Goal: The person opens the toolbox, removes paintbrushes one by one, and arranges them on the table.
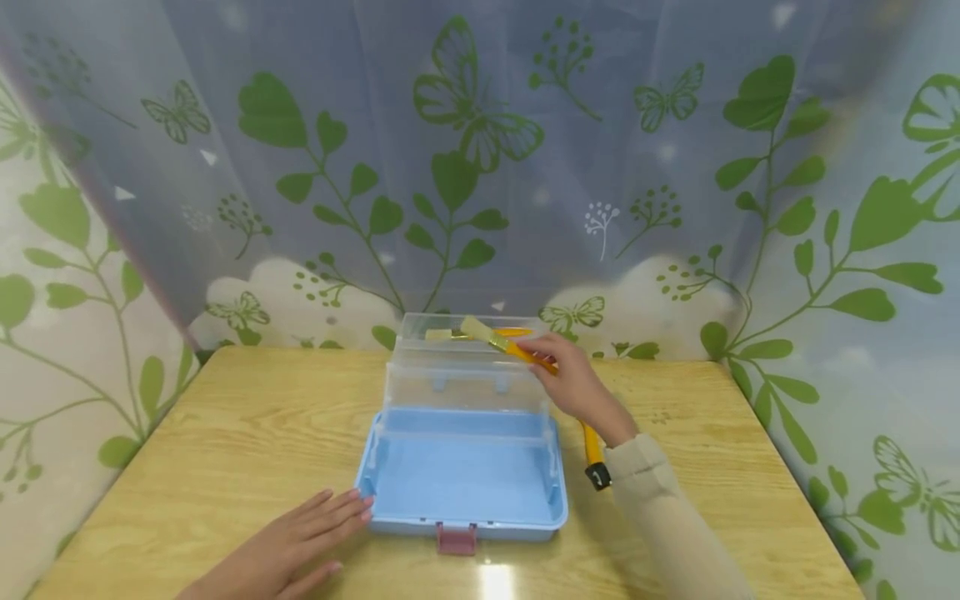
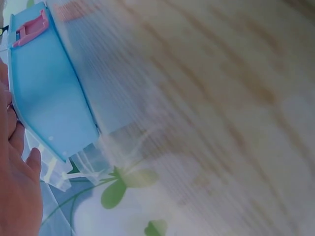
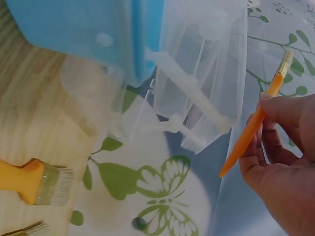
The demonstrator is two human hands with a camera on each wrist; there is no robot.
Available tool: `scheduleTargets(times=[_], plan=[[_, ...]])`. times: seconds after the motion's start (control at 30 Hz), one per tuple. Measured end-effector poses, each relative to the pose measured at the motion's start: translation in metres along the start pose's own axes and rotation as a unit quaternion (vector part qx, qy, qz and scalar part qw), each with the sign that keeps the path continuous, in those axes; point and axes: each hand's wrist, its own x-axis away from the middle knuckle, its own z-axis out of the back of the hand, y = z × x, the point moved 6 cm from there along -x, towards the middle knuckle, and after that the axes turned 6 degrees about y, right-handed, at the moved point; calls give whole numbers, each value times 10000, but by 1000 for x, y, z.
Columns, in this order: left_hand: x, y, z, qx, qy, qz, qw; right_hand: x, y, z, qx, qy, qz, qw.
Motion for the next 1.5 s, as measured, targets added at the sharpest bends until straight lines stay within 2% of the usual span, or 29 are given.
scheduleTargets(times=[0.13,0.37,0.57,0.87,1.03,1.5], plan=[[0,-1,-2,60,-55,47,10000,10,6,5,7,249,-99,9996],[1,-1,-1,8,-19,-127,9999,26,13,12,-122,703,-65,9974],[1,-1,0,-63,-32,-80,9999,40,19,19,-178,1262,76,9918],[1,-1,1,-51,-51,-37,10000,57,28,17,-382,1734,48,9841],[1,-1,1,-62,-53,34,10000,66,30,20,-527,1894,37,9805],[1,-1,1,-77,40,-38,10000,90,54,31,-572,2114,-576,9740]])
